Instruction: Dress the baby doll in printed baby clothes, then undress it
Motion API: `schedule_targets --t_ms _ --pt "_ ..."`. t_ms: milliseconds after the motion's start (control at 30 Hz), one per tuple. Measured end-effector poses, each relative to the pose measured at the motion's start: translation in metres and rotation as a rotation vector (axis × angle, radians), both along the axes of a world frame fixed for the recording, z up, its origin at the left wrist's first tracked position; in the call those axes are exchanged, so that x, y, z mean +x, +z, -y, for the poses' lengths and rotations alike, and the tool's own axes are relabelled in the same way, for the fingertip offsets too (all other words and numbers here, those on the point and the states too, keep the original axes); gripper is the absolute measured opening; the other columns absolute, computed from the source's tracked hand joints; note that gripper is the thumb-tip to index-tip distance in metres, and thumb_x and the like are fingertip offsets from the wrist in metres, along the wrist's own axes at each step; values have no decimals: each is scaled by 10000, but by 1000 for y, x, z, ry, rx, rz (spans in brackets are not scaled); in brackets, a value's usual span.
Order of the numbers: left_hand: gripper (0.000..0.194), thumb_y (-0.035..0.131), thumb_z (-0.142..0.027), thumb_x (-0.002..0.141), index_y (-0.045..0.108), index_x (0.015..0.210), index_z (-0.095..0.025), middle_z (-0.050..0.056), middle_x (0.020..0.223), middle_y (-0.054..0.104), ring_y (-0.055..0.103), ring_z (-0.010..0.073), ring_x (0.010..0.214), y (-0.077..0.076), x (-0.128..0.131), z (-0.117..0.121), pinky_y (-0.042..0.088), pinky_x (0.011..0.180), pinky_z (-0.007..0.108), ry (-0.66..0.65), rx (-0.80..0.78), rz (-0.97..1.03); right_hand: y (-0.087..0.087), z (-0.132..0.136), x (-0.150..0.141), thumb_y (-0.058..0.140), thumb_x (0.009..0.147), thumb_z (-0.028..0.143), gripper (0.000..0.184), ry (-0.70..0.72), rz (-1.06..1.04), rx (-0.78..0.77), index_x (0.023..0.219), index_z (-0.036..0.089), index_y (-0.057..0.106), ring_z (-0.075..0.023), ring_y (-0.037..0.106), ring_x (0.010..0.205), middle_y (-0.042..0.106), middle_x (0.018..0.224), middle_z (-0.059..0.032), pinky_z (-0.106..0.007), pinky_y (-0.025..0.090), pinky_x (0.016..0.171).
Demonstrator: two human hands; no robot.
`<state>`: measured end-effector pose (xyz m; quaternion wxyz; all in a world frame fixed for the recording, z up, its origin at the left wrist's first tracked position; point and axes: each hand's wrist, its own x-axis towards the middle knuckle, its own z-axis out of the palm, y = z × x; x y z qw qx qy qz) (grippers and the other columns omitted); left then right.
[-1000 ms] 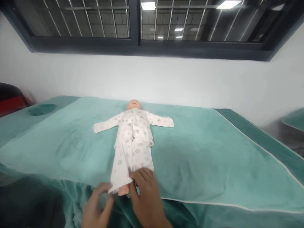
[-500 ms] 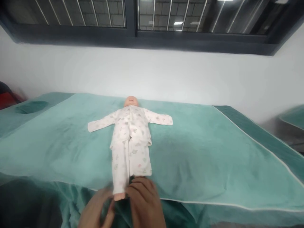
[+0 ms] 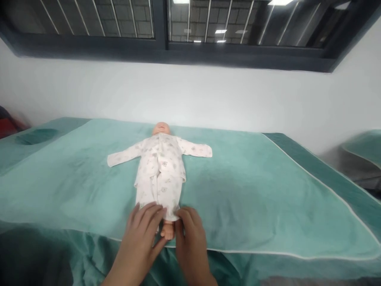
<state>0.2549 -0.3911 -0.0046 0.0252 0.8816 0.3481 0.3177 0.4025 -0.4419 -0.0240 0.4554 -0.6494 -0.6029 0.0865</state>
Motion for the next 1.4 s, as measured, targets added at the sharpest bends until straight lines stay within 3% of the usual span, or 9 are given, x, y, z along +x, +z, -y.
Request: schedule_targets --t_ms 300,467,600,700,833,933,1033,1167,1400 --pt "193 566 -154 868 534 1051 -206 49 976 635 598 191 968 6 4 11 339 1089 519 -101 -90 157 24 30 2 466 906 86 148 110 -35 151 946 213 532 -134 599 781 593 887 -42 -214 509 702" --pt "130 483 -85 878 521 857 -207 40 822 615 606 159 797 -5 9 18 539 729 288 -141 -167 277 9 34 3 484 904 101 128 107 -36 70 936 205 551 -145 616 794 597 884 -50 -229 525 724" --pt "220 465 4 837 527 788 -201 10 687 581 588 138 699 -10 2 25 524 755 290 -268 -42 416 12 37 11 530 889 108 123 184 46 78 945 206 580 -154 615 784 605 866 -51 -245 525 702" --pt "203 483 -19 849 546 829 -211 20 743 606 600 145 721 -7 -17 15 516 711 279 -183 -115 499 26 32 23 561 889 141 85 340 61 62 869 218 594 -144 603 727 601 787 -22 -237 513 651" --pt "173 535 -181 893 571 1060 -210 77 1036 620 602 200 968 8 -36 -34 518 802 322 128 -166 397 47 2 41 506 933 201 133 230 -73 -3 816 219 565 -129 602 711 605 786 -8 -223 507 634" --pt "346 565 -251 885 532 1228 -217 106 1208 553 516 250 1130 23 -25 -78 464 946 423 163 -67 243 57 -40 44 540 915 273 89 53 7 12 981 231 582 -174 613 854 628 969 -44 -283 527 717" --pt "487 608 -260 843 472 1305 -184 128 1267 520 469 291 1164 35 0 -106 438 950 475 170 -47 115 63 -86 36 595 865 262 349 58 273 76 1207 230 537 -256 539 1100 568 1215 -98 -412 487 897" --pt "436 511 -106 842 504 1272 -176 112 1184 564 474 275 1106 38 22 -118 437 867 434 199 -29 30 68 -128 22 552 864 160 249 93 513 78 1095 230 614 -248 539 975 620 1069 -79 -420 451 852" --pt "423 439 -48 868 599 1211 -238 66 872 562 479 224 821 35 16 -114 391 730 379 153 117 -109 81 -129 26 466 937 196 159 63 193 245 917 204 624 -169 543 798 591 848 -43 -310 454 704"
